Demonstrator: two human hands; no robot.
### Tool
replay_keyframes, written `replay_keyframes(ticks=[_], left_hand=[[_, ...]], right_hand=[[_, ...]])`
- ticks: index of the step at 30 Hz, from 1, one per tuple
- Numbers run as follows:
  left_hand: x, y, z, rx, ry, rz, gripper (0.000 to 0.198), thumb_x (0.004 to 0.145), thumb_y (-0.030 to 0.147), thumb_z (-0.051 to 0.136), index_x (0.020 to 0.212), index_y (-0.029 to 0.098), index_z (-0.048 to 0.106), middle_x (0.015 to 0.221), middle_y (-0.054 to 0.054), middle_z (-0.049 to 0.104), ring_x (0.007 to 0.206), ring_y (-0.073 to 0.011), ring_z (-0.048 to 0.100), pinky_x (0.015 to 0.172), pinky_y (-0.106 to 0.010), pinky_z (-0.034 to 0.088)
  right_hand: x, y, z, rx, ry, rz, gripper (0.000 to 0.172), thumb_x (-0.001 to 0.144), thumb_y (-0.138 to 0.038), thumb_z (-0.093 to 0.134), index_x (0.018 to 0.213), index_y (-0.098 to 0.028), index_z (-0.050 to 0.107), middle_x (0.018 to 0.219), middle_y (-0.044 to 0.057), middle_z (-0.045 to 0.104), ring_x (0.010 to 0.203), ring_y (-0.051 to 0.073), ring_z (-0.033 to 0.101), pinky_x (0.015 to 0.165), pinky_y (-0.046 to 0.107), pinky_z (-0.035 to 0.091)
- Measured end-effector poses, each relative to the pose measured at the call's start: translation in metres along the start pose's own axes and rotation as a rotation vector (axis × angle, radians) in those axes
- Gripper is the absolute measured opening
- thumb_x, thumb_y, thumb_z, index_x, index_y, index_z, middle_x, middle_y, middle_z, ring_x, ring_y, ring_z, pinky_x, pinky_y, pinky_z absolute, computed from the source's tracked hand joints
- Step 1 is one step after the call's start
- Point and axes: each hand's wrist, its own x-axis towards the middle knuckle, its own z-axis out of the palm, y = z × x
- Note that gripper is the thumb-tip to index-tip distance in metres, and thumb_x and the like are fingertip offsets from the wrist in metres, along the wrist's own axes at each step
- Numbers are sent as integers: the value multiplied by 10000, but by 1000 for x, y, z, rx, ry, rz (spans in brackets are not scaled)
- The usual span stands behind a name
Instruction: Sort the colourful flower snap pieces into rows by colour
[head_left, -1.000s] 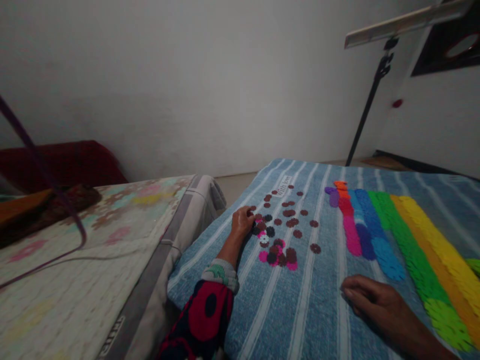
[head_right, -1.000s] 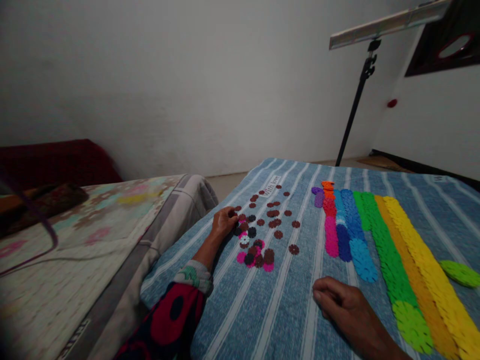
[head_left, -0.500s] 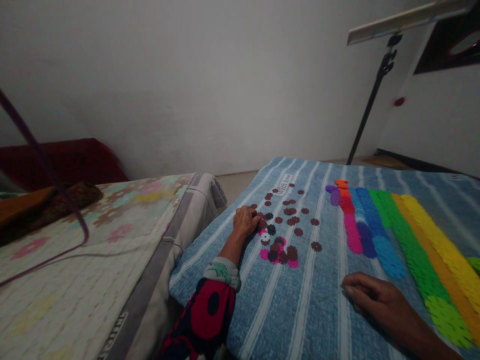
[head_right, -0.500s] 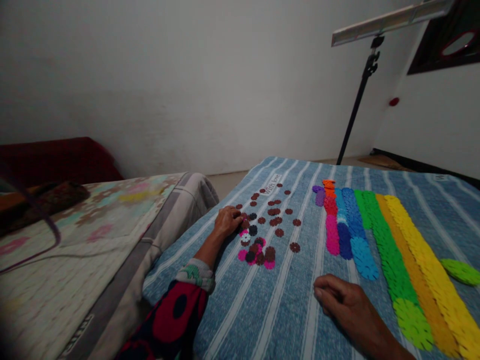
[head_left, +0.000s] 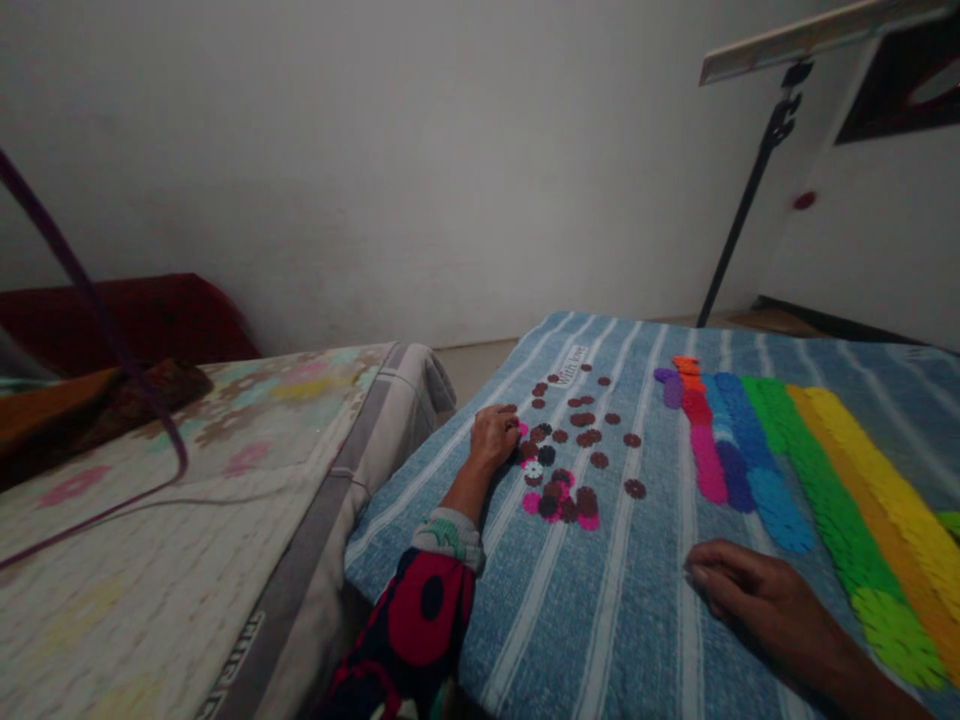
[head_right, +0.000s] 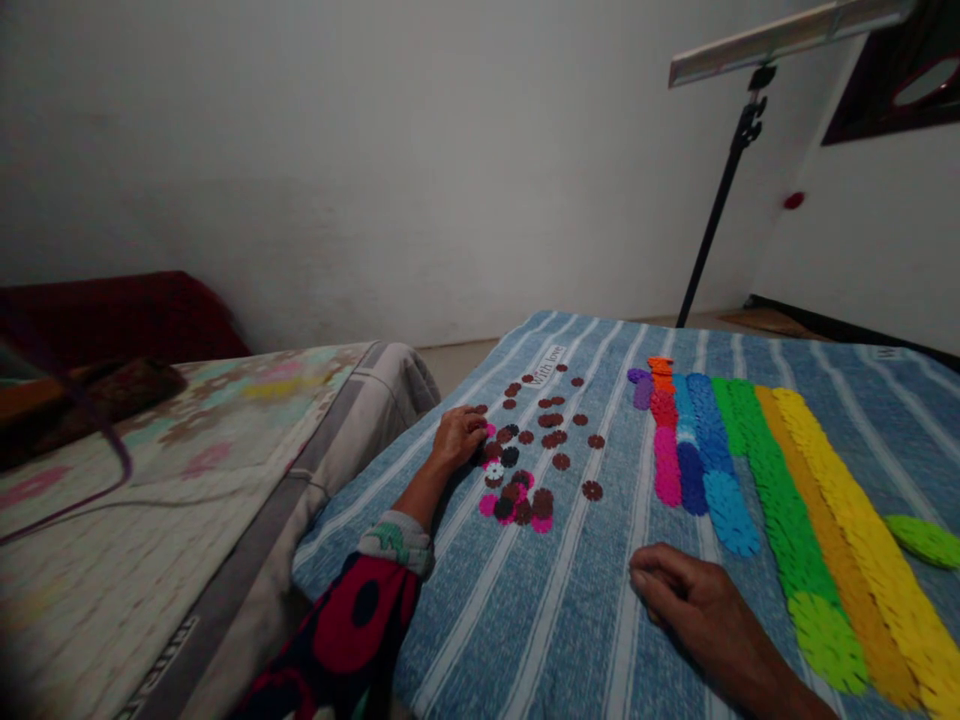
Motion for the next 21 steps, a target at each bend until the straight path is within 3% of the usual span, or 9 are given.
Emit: replay_keyframes(ticks=[4, 8, 11, 15, 21], left_hand=[[-1, 2, 3, 78, 0, -61, 202, 819, 292, 587, 916, 209, 743, 1217, -81, 625, 1187, -263, 505, 1023, -385, 372], [1, 3, 6, -21, 38, -57, 139, 768, 234, 620, 839, 201, 733, 1201, -72, 644, 1163, -257, 529, 1014, -379, 388], [3, -1, 4, -234, 115, -123, 84, 721, 191, 617, 720, 182, 701, 1036, -57, 703, 1062, -224, 594, 938, -324, 445], [0, -13, -4, -534, 204, -312, 102, 702, 226, 601, 669, 149, 660, 748, -35, 691, 773, -176, 644, 708, -262, 491], [-9, -22, -13, -526, 80, -375, 118, 659, 226, 621, 569, 150, 616, 512, 16, 563, 545, -131, 552, 521, -229, 384]], right_hand=[[0, 2, 0, -22, -9, 10, 292, 857, -452, 526, 823, -207, 680, 657, -15, 586, 599, 147, 539, 566, 240, 430], [1, 3, -1, 10, -19, 4, 288, 849, -449, 541, 818, -202, 686, 639, -19, 572, 588, 144, 532, 553, 234, 429], [1, 2, -1, 33, -10, 4, 277, 837, -444, 561, 822, -202, 695, 629, -21, 575, 577, 141, 535, 546, 229, 432], [0, 1, -1, 34, -6, 10, 272, 832, -443, 566, 809, -206, 696, 603, -23, 567, 566, 140, 524, 536, 228, 428], [1, 3, -1, 14, -22, 3, 282, 856, -440, 534, 835, -202, 682, 651, -15, 579, 600, 146, 535, 566, 237, 431]])
